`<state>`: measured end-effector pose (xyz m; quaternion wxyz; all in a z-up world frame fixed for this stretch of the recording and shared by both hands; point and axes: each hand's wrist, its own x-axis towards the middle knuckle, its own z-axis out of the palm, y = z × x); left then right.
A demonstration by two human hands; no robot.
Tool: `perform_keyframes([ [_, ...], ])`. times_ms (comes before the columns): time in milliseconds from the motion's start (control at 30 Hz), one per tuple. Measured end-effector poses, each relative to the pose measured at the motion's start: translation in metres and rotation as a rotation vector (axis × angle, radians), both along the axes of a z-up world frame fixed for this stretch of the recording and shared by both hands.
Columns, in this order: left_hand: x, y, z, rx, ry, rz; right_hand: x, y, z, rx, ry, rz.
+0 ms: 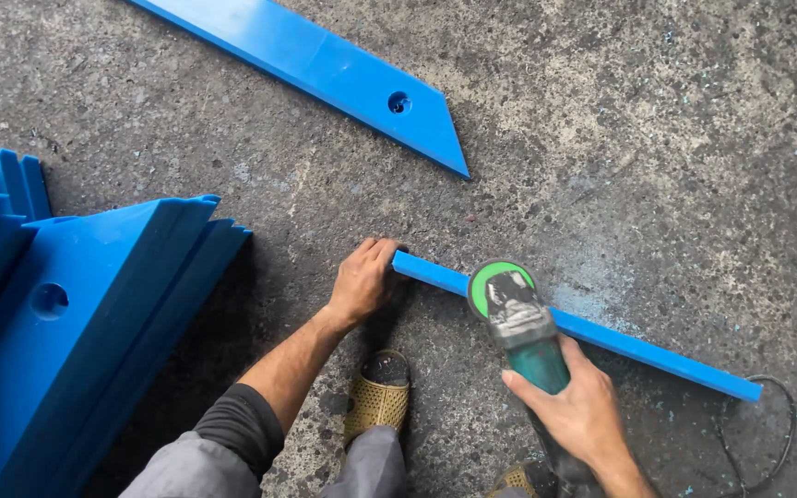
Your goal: The person uses a handheld angle grinder to smooth the edges and surfaces of a blue plastic wedge. They hold the piece with one hand and move the grinder along the edges, then switch to a different tool to grind the pointed tip, generating blue plastic shavings. The person repeats the process on another similar piece.
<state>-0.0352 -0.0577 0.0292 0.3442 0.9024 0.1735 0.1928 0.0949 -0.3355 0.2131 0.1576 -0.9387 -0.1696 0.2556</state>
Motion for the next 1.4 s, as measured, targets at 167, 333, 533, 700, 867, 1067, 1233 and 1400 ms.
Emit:
perform_keyframes([
  [167, 0.002, -0.001, 0.002, -0.028, -0.020, 0.002, 0.004, -0.011, 0.009, -0.044, -0.028, 0.007],
  [333, -0.002, -0.004, 0.006, -0.021, 0.008, 0.034, 0.012, -0.058, -0.005, -0.057, -0.057, -0.131],
  [533, -0.001, -0.002, 0.000, -0.034, -0.005, 0.040, -0.005, 0.025, 0.004, 0.009, -0.010, 0.015],
  [700, -0.001, -0.002, 0.005, -0.021, 0.000, 0.049, 0.001, 0.000, 0.011, -0.037, -0.076, 0.000],
  [867, -0.002, -0.006, 0.004, -0.033, 0.005, 0.056, -0.005, -0.019, 0.008, -0.100, -0.089, -0.095],
  [1067, -0.003, -0.005, 0.002, -0.054, 0.035, 0.053, -0.023, 0.055, 0.009, -0.033, 0.025, 0.026],
  [1233, -0.005, -0.005, 0.000, -0.059, 0.028, 0.057, -0.023, 0.055, 0.009, 0.025, 0.013, 0.089],
  [1400, -0.009, -0.006, 0.003, -0.097, 0.005, 0.074, -0.016, 0.022, 0.006, -0.019, -0.018, 0.004],
])
